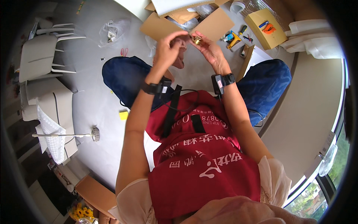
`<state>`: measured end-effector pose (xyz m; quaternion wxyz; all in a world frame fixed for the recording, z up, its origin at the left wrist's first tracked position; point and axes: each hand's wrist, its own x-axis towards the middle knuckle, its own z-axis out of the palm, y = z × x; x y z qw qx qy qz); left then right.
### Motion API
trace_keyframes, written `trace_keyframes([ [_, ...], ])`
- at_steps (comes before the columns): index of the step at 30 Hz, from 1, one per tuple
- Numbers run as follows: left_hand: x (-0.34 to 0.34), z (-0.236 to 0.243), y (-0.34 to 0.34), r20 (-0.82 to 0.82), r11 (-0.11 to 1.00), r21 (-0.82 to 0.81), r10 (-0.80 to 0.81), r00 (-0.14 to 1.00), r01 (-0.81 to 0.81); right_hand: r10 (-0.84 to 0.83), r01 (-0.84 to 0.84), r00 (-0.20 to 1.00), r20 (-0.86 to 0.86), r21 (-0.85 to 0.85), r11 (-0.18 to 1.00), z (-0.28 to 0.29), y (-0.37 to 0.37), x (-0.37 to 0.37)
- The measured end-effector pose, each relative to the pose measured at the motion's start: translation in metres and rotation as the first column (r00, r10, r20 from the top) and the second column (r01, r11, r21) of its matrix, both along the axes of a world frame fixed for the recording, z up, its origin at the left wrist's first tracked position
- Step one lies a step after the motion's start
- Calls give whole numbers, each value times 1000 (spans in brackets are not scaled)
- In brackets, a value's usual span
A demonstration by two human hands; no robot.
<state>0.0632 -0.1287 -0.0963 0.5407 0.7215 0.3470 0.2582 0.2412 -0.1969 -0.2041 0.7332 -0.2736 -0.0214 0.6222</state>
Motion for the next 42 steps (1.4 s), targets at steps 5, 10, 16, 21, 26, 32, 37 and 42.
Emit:
trace_keyframes([
  [5, -24, 29, 77, -24, 974, 163, -155, 988, 157, -53, 49, 984, 168, 24, 998, -16, 30, 12],
  [10, -23, 52, 126, -47, 950, 254, -178, 983, 184, 43, 62, 624, 780, -104, 993, -37, 114, 55],
  [16, 0, 29, 138, -98, 912, 370, -151, 984, 177, 373, 47, -293, 880, -376, 925, -95, 188, 98],
  [21, -18, 47, 132, -96, 953, 271, -114, 989, 137, 469, -91, -504, 725, -585, 806, -142, 214, 81],
  [26, -10, 58, 131, -47, 972, 201, -115, 992, 122, 282, -375, -747, 602, -732, 569, -190, 238, 100],
  [32, -9, 57, 140, -41, 947, 306, -89, 995, 97, -276, -621, -665, 694, -309, 720, -221, 240, 121],
  [37, -14, 57, 142, -129, 948, 303, -62, 990, 99, 279, -314, -542, 793, -499, 808, -212, 237, 83],
  [42, -7, 53, 144, -83, 922, 375, -75, 994, 101, 354, -345, -547, 758, -590, 730, -195, 245, 100],
])
